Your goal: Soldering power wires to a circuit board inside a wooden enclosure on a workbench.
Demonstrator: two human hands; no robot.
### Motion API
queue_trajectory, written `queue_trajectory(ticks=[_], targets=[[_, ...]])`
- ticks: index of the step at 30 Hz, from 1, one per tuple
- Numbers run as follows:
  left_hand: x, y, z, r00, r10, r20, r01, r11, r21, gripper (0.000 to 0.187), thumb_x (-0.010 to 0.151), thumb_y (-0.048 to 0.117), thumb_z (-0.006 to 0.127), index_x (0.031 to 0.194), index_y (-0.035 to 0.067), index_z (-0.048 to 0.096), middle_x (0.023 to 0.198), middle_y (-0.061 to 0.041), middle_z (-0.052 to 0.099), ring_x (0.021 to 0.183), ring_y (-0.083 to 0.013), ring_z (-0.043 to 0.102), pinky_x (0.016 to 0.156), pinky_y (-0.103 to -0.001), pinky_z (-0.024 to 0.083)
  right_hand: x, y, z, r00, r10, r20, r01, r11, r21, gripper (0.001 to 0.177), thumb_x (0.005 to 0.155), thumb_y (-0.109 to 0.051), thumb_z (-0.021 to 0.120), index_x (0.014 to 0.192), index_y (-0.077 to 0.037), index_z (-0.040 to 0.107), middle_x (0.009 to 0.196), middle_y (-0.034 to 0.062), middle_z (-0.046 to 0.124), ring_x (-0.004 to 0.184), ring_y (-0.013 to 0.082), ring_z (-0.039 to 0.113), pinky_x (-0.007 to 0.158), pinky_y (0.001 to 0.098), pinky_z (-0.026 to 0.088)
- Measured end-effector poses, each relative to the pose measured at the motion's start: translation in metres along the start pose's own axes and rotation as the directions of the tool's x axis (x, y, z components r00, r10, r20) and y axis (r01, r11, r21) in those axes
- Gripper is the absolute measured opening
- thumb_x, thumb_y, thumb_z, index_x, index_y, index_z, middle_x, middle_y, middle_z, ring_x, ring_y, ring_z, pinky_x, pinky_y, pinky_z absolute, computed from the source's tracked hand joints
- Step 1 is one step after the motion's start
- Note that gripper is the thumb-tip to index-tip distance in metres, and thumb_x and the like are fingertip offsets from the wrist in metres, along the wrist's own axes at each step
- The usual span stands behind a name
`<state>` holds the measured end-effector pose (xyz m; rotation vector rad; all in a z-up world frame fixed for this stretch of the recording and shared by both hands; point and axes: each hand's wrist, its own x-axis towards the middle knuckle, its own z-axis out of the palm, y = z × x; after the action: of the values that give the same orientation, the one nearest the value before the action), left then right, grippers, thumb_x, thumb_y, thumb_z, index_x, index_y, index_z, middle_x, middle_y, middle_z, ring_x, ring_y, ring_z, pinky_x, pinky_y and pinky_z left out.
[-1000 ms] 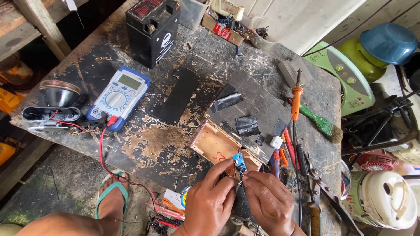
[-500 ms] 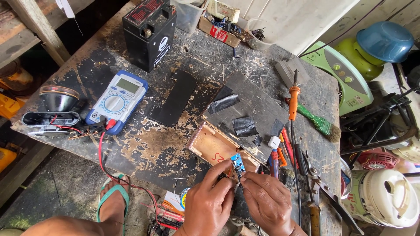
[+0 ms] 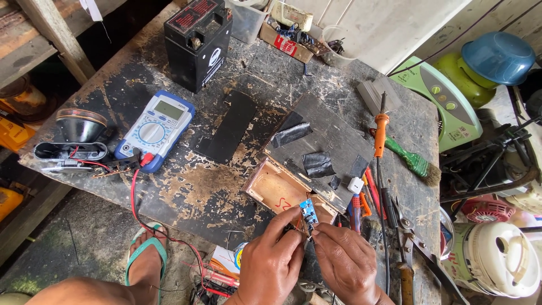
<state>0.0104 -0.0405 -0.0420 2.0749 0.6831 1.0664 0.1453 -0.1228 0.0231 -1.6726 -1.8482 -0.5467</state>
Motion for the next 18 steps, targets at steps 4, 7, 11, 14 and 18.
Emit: queue_trajectory(ticks=[4, 7, 11, 14, 18], targets=[[-0.0010, -0.0003, 0.0012, 1.000, 0.006, -0.013, -0.005, 1.000, 0.014, 0.017, 0.082, 0.006, 0.073, 0.087, 0.016, 0.060, 0.148, 0.000, 0.069, 0.064, -0.0342, 0.073, 0.052, -0.045, 0.056, 0.0007, -0.0005, -0.0004, 1.000, -0.008, 0.001, 0.008, 1.000, -0.004, 0.006, 0.093, -0.002, 0.066, 0.098, -0.002, 0.070, 0.101, 0.0134, 0.074, 0.083, 0.0253, 0.074, 0.075, 0.0365, 0.060], [-0.0005, -0.0003, 0.0006, 1.000, 0.002, -0.006, -0.002, 1.000, 0.008, 0.017, 0.082, 0.006, 0.075, 0.086, 0.016, 0.061, 0.148, 0.000, 0.069, 0.064, -0.0339, 0.073, 0.051, -0.044, 0.055, 0.0029, -0.0019, -0.0011, 1.000, -0.008, -0.001, 0.008, 1.000, -0.001, 0.006, 0.092, -0.002, 0.067, 0.097, -0.002, 0.071, 0.100, 0.0133, 0.074, 0.083, 0.0252, 0.074, 0.074, 0.0368, 0.061], [0.0009, 0.0012, -0.0012, 1.000, 0.001, -0.013, -0.001, 1.000, -0.001, 0.015, 0.083, 0.006, 0.074, 0.087, 0.015, 0.062, 0.147, 0.000, 0.069, 0.065, -0.0335, 0.074, 0.053, -0.043, 0.057, 0.0056, -0.0032, -0.0026, 1.000, -0.016, 0.012, 0.016, 1.000, 0.004, 0.006, 0.093, -0.002, 0.065, 0.097, -0.001, 0.070, 0.099, 0.0145, 0.073, 0.083, 0.0261, 0.074, 0.074, 0.0372, 0.061], [-0.0003, -0.0003, -0.0001, 1.000, -0.016, 0.024, 0.016, 1.000, -0.009, 0.016, 0.083, 0.006, 0.074, 0.089, 0.016, 0.063, 0.150, 0.000, 0.067, 0.071, -0.0364, 0.075, 0.053, -0.047, 0.056, 0.0034, -0.0026, -0.0028, 1.000, -0.004, 0.025, 0.004, 1.000, 0.005, 0.008, 0.094, -0.004, 0.065, 0.098, -0.001, 0.070, 0.101, 0.0149, 0.073, 0.084, 0.0273, 0.074, 0.074, 0.0394, 0.061], [0.0007, 0.0005, -0.0014, 1.000, 0.000, 0.012, 0.000, 1.000, 0.007, 0.016, 0.084, 0.007, 0.074, 0.087, 0.016, 0.062, 0.149, 0.000, 0.068, 0.069, -0.0353, 0.074, 0.051, -0.046, 0.055, 0.0067, -0.0034, -0.0044, 0.999, -0.017, 0.037, 0.017, 1.000, 0.001, 0.008, 0.094, -0.004, 0.066, 0.099, 0.000, 0.070, 0.102, 0.0155, 0.073, 0.085, 0.0275, 0.073, 0.076, 0.0388, 0.060]])
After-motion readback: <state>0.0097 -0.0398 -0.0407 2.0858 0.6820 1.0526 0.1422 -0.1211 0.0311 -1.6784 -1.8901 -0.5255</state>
